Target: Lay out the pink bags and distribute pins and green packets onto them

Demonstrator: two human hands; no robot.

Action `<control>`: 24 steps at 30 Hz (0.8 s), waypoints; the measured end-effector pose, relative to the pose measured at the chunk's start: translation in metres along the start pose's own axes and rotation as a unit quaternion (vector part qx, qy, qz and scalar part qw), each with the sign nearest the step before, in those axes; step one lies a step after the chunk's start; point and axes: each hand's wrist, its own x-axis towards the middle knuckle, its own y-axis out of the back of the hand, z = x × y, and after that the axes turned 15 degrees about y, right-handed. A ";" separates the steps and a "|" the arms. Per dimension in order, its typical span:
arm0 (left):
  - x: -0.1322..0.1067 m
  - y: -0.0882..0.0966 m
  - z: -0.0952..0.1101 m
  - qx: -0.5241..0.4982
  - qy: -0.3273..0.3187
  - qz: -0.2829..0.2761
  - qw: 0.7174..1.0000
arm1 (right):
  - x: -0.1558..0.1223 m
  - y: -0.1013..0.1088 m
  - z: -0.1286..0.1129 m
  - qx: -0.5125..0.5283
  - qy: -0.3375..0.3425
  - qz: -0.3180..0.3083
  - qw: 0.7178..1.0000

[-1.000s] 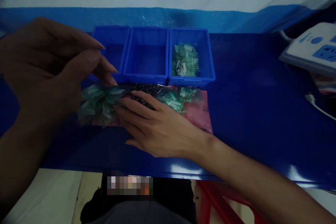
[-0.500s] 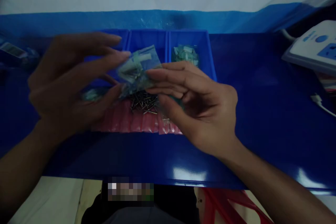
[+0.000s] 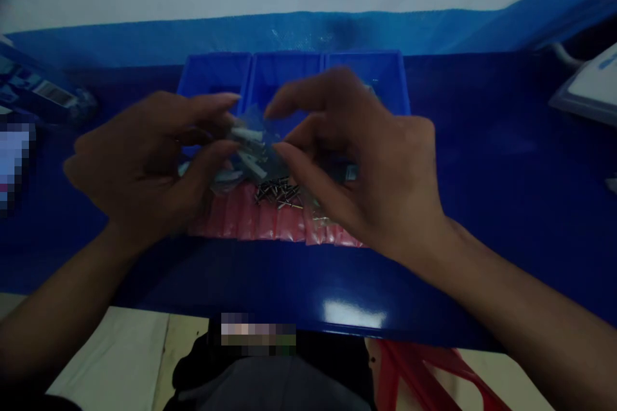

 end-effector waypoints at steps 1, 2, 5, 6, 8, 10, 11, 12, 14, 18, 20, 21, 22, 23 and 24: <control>0.000 0.000 -0.002 0.011 0.004 0.010 1.000 | 0.003 -0.001 0.003 0.017 -0.019 0.017 1.000; 0.001 0.001 -0.005 0.030 0.002 0.012 0.999 | 0.006 -0.002 0.005 0.040 -0.035 0.041 0.998; 0.002 0.000 -0.012 0.074 -0.043 -0.002 0.996 | 0.006 -0.005 0.007 0.103 -0.093 0.101 0.985; 0.002 0.000 -0.014 0.073 -0.062 0.004 0.995 | 0.005 -0.005 0.007 0.124 -0.108 0.101 0.981; 0.002 0.001 -0.015 0.057 -0.063 0.022 0.996 | 0.000 -0.007 0.007 0.156 -0.110 0.090 0.977; 0.001 0.001 -0.012 0.035 -0.028 0.018 0.999 | -0.005 -0.007 0.010 0.147 -0.054 0.085 0.984; 0.001 0.001 -0.009 0.016 -0.004 0.009 1.000 | -0.007 -0.007 0.013 0.125 -0.012 0.080 0.989; 0.000 0.001 -0.006 -0.008 0.033 0.001 0.999 | -0.009 -0.007 0.016 0.096 0.019 0.063 0.993; 0.000 -0.001 -0.001 -0.083 0.113 -0.001 0.990 | -0.012 -0.007 0.018 0.025 0.046 0.019 0.998; 0.002 -0.006 0.003 -0.231 0.197 -0.049 0.952 | -0.015 -0.004 0.009 -0.039 0.009 0.001 0.999; 0.003 -0.005 0.004 -0.247 0.200 -0.101 0.943 | -0.014 0.000 0.004 -0.029 0.015 0.017 0.999; 0.003 -0.004 0.004 -0.240 0.204 -0.117 0.942 | -0.013 0.002 0.004 -0.030 0.041 0.025 0.998; 0.004 -0.003 0.005 -0.225 0.209 -0.123 0.944 | -0.012 0.005 0.007 -0.036 0.071 0.026 0.996; 0.004 -0.001 0.004 -0.201 0.211 -0.117 0.949 | -0.011 0.007 0.012 -0.045 0.092 0.022 0.994; 0.004 0.001 0.003 -0.173 0.210 -0.098 0.957 | -0.011 0.010 0.019 -0.055 0.097 0.024 0.993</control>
